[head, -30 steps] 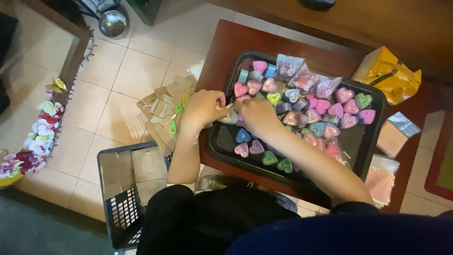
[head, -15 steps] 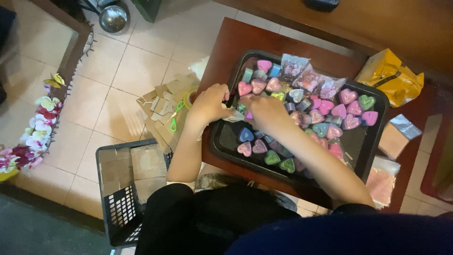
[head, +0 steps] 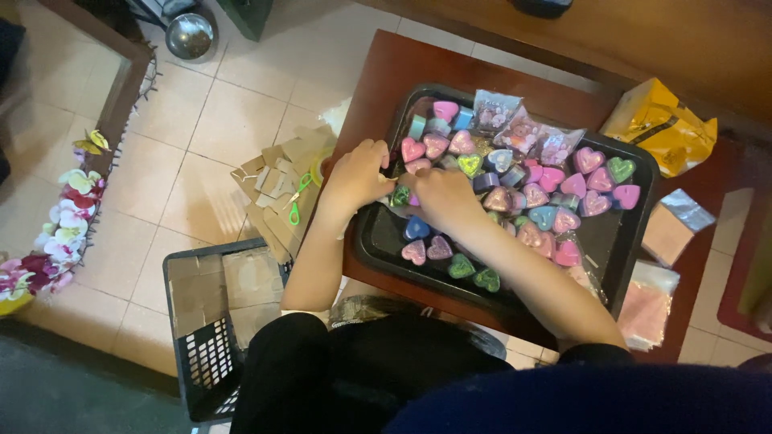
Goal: Packaging heart-shaped colorful soaps or wax melts into small plastic bags.
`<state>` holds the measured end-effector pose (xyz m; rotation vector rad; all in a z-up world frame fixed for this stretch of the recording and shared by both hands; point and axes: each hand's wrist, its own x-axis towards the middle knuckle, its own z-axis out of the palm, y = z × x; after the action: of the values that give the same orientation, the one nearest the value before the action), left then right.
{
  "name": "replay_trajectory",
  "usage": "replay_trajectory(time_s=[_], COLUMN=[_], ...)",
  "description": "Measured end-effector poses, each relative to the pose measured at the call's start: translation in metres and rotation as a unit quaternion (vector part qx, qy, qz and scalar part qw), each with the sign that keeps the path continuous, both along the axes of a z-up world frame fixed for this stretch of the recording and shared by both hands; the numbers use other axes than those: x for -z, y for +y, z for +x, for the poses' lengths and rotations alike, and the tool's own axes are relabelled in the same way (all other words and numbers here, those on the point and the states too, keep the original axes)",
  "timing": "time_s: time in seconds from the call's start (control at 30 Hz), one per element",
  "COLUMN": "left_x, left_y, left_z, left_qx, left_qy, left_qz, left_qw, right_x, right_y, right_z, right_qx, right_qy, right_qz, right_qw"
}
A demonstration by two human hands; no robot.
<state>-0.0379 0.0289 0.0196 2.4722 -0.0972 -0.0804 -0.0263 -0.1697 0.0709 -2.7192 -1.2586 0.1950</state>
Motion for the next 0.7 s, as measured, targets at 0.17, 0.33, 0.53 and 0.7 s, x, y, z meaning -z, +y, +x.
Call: replay_trajectory(time_s=[0.17,0.33,0.53,0.7], left_x=[-0.006,-0.041,-0.098,-0.102], left_y=[0.009,0.013,-0.014,-0.081], left_z=[0.004,-0.008,-0.036,-0.017], left_qx=[0.013,-0.020,-0.034,0.224], left_qy=[0.015,0.120,-0.054,-0.159], left_qz=[-0.046,-0.100,-0.059,-0.069], left_qw=[0.999,0.988,0.996,0.959], right_x=[-0.012,-0.050,-0.069,-0.053], right_y=[-0.016,-0.074,-0.157,-0.191], right_z=[0.003,-0.003,-0.026,-0.035], right_qx=[0.039,0.108,0.224,0.209], right_qy=[0.059,0.115,0.256,0.260], right_qz=[0.039,0.076,0.122,0.287], right_qw=[0.997,0.985,0.932,0.898])
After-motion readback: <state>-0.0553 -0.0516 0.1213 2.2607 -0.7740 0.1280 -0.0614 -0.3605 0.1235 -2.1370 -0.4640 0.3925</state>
